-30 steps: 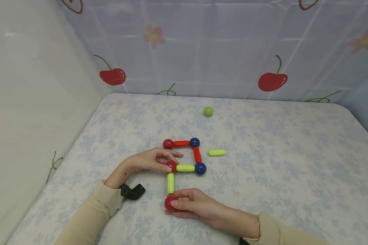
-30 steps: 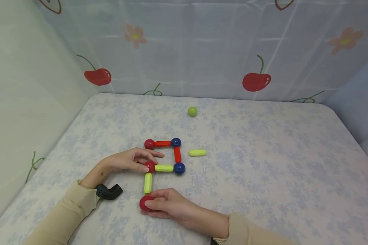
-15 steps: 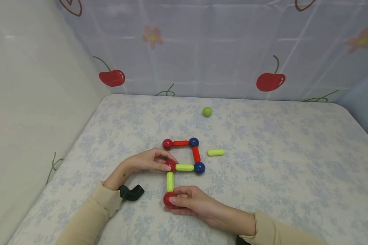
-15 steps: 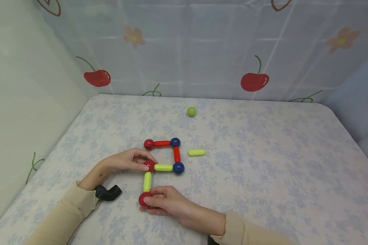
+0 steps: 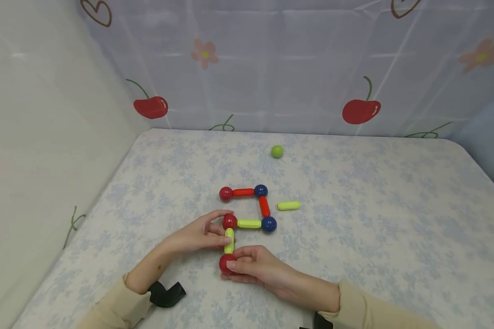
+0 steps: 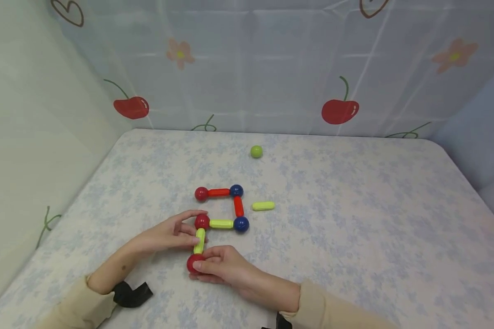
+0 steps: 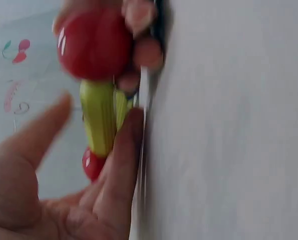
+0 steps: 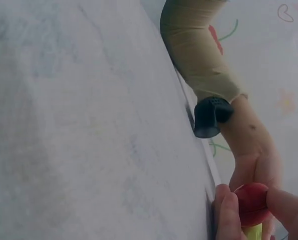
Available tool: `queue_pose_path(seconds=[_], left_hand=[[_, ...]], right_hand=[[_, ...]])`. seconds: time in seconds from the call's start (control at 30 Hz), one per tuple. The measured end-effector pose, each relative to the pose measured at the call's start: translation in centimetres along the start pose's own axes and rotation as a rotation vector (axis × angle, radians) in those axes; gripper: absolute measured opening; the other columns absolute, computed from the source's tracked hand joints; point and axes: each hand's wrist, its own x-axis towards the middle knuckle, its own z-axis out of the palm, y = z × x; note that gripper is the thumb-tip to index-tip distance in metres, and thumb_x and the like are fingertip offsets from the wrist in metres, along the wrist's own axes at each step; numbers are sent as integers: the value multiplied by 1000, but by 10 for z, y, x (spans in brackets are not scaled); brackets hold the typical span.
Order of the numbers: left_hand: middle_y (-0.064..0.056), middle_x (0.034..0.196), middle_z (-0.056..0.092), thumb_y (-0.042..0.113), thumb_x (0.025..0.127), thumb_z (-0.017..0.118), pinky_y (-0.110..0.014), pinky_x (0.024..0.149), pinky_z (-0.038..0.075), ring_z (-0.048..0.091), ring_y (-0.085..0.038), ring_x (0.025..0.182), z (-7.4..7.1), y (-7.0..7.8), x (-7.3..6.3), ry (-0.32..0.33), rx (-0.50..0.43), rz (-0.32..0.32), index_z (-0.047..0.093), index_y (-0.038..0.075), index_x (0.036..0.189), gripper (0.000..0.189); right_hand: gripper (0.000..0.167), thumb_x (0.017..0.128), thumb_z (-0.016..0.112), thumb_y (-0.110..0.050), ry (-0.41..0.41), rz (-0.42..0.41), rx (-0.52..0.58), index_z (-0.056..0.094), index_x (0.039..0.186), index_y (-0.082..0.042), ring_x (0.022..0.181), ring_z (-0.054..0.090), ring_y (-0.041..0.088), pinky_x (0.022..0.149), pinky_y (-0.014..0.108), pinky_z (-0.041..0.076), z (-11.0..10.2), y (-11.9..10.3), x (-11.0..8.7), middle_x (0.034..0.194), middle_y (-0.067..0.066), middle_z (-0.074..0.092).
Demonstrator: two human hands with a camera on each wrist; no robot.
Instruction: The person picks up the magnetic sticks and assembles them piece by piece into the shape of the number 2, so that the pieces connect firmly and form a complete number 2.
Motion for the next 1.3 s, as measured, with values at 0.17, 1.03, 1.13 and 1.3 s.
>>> queue_pose_path(seconds=[0.17,1.03,1.13,1.3], left_hand=[[-12,89,63,11,85,70,-37,78,51,63,-20,78,10,-3,5,94,-119,-10,32,5,142,69],[-12,90,61,5,87,66,-39,77,52,62,-20,80,7,-6,9,159,-222,-29,30,9,146,69],[-11,90,61,6,87,65,-39,77,52,62,-19,80,7,-6,9,162,-219,-30,29,9,146,69],[-12,93,62,8,88,65,-39,78,51,63,-19,82,6,-7,9,152,-222,-22,28,9,146,69]], right_hand=[[31,95,54,-4,-36,8,-43,50,120,13,103,60,30,86,36,46,-8,-5,-2,111,21,62],[24,80,74,-7,502,-506,-1214,69,103,-3,77,45,22,64,34,38,-142,-73,-5,93,7,55],[20,80,74,-7,515,-531,-1216,70,99,-3,75,45,21,63,35,39,-144,-70,-4,90,7,54],[17,82,72,-9,531,-498,-1147,70,99,-4,76,51,20,66,34,43,-144,-69,-7,88,4,58]])
